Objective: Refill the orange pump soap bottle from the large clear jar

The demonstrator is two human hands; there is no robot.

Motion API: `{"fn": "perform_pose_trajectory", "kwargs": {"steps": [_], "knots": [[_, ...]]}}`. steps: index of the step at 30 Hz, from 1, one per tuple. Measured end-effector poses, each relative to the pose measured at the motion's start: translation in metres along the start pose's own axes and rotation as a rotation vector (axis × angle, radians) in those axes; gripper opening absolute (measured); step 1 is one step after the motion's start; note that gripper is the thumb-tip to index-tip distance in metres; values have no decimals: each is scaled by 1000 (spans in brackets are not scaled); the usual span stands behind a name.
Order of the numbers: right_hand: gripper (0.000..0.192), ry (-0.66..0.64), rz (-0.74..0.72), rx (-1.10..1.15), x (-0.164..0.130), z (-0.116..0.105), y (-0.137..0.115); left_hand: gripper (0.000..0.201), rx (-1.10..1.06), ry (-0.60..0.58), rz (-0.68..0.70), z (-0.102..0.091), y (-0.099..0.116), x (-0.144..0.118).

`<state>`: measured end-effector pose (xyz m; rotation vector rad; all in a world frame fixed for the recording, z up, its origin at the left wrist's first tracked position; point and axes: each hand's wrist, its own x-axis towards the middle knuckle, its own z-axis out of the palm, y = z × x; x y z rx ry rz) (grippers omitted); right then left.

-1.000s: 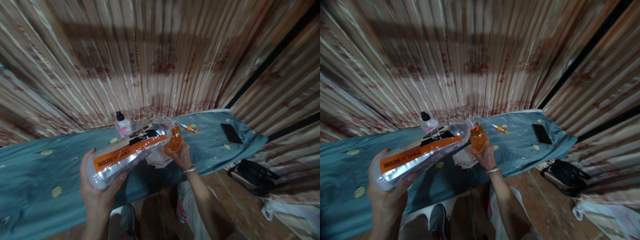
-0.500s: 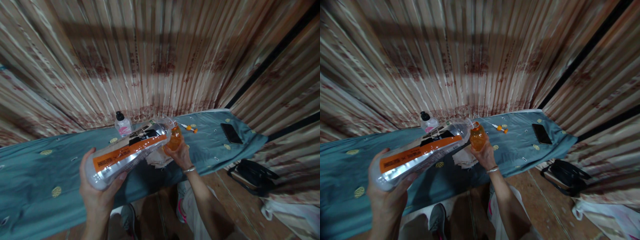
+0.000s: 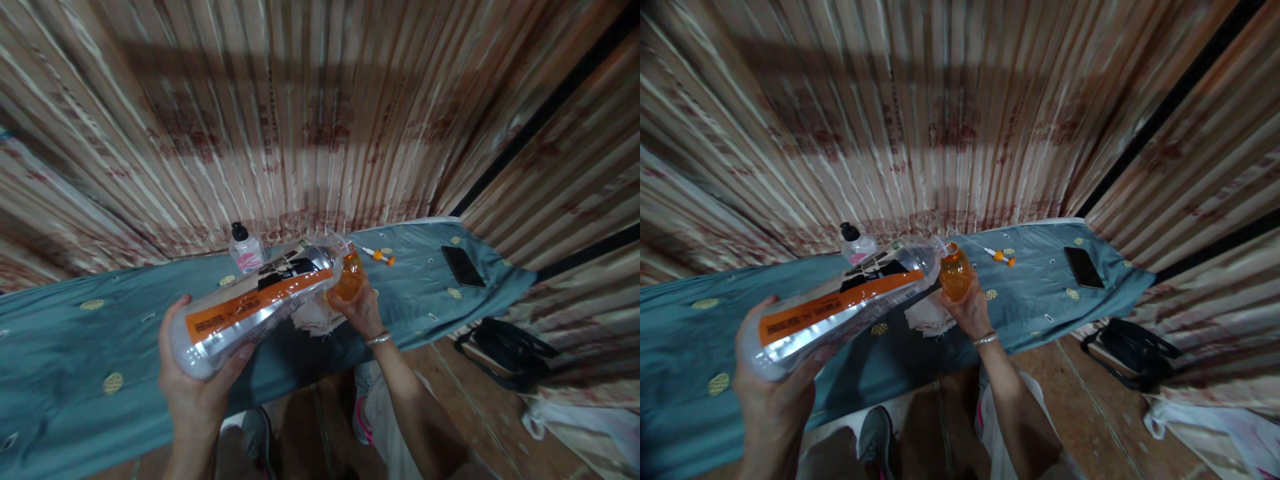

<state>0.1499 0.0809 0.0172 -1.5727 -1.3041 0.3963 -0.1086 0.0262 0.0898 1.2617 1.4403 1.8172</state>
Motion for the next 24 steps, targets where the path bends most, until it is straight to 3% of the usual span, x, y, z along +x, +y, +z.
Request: {"fn": "perform_pose_trajectory", "kwargs": {"steps": [24], "knots": [[73, -22, 27, 37, 0, -1, 0, 100, -6, -1, -7, -1, 0, -1]]}}
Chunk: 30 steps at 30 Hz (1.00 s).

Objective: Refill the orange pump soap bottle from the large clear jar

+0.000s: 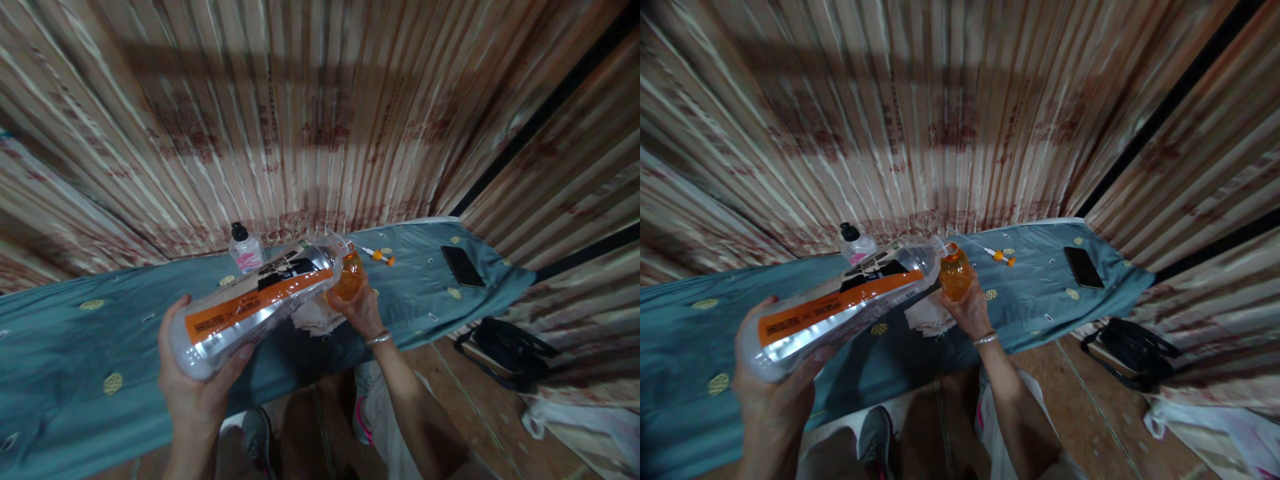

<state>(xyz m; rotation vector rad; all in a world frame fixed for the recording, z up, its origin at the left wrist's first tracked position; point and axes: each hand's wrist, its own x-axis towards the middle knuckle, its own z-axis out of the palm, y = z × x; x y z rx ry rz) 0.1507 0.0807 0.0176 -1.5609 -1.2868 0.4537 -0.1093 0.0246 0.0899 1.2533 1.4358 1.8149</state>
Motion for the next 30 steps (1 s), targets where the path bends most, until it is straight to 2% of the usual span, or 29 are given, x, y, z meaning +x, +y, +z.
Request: {"fn": "perform_pose_trajectory", "kwargs": {"steps": [15, 26, 30], "knots": [[70, 26, -12, -39, 0, 1, 0, 99, 73, -10, 42, 0, 2, 0], [73, 10, 26, -45, 0, -1, -3, 99, 68, -6, -3, 1, 6, -2], [71, 11, -1, -17, -1, -1, -3, 98, 83, -20, 18, 1, 7, -1]]}}
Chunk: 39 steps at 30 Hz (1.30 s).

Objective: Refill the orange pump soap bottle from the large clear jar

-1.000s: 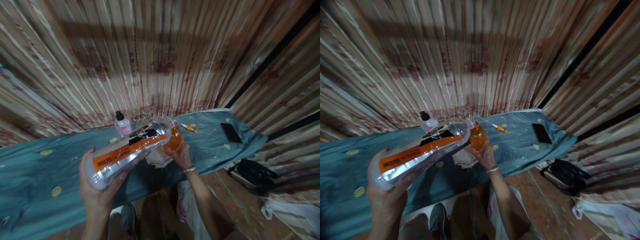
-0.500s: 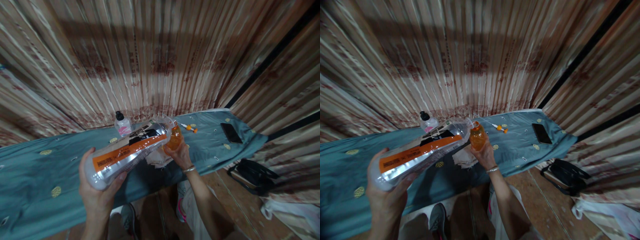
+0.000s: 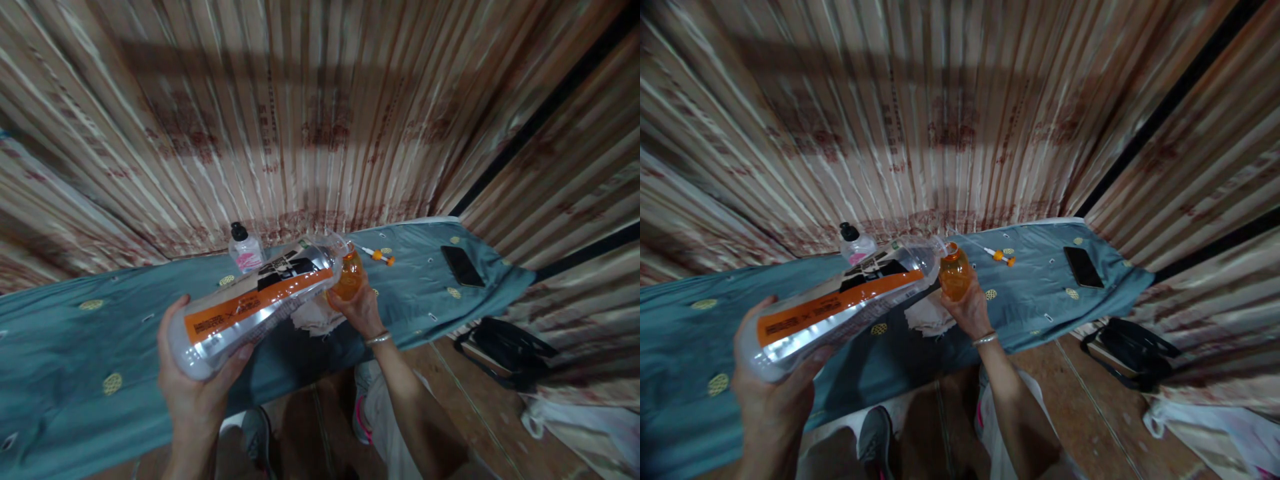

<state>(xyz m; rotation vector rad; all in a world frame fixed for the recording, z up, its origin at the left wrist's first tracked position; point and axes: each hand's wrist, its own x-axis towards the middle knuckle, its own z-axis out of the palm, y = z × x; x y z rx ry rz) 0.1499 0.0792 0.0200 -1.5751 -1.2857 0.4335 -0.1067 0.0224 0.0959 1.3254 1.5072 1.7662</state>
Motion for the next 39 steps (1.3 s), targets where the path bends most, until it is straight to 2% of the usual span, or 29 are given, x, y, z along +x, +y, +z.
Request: {"fn": "perform_pose_trajectory", "kwargs": {"steps": [24, 39], "knots": [[69, 6, 9, -4, 0, 0, 0, 99, -37, 20, -37, 1, -1, 0], [72, 18, -51, -37, 0, 3, 7, 101, -33, 12, -31, 1, -3, 0]]}}
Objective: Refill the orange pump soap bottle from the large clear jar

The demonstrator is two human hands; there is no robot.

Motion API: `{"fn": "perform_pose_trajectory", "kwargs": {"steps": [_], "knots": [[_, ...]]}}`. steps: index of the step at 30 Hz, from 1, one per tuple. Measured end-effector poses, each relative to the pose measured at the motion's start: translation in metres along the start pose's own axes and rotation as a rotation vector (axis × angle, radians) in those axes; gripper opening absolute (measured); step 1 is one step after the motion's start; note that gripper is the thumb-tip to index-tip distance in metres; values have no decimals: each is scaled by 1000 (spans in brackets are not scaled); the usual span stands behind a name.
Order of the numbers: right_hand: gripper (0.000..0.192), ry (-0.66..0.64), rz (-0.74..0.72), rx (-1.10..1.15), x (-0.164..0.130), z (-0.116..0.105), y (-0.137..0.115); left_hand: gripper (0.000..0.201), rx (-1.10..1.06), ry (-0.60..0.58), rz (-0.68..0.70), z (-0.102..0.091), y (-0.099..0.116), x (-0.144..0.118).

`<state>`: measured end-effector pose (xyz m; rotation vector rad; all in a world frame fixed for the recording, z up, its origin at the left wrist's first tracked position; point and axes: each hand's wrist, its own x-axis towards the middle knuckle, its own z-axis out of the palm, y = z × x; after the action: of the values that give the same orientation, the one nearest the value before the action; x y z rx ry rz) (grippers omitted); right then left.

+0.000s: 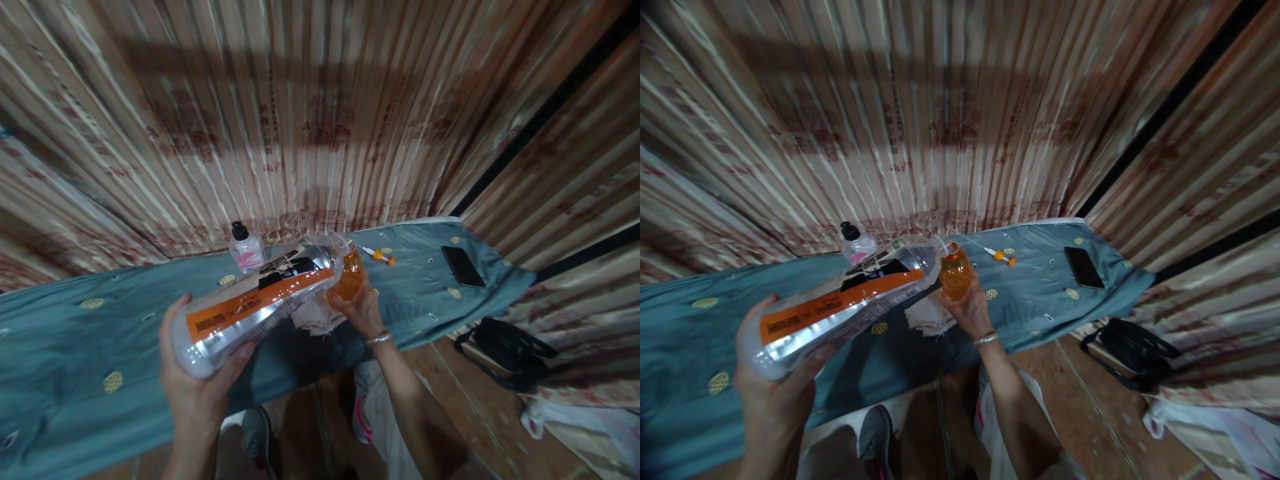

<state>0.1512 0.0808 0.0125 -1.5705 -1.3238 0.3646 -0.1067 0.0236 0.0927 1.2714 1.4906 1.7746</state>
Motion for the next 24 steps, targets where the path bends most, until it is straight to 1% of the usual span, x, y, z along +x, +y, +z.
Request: {"fn": "perform_pose_trajectory", "kwargs": {"steps": [4, 9, 15, 24], "knots": [[70, -6, 47, 19, 1, -1, -3, 100, 17, 0, 6, 0, 1, 0], [71, -13, 68, 23, 1, -3, -8, 100, 8, -8, -11, -1, 1, -1], [70, -13, 50, 29, 1, -2, -6, 97, -19, -7, -8, -1, -1, 0], [72, -10, 32, 10, 2, 0, -1, 98, -45, 7, -5, 0, -3, 1]]}}
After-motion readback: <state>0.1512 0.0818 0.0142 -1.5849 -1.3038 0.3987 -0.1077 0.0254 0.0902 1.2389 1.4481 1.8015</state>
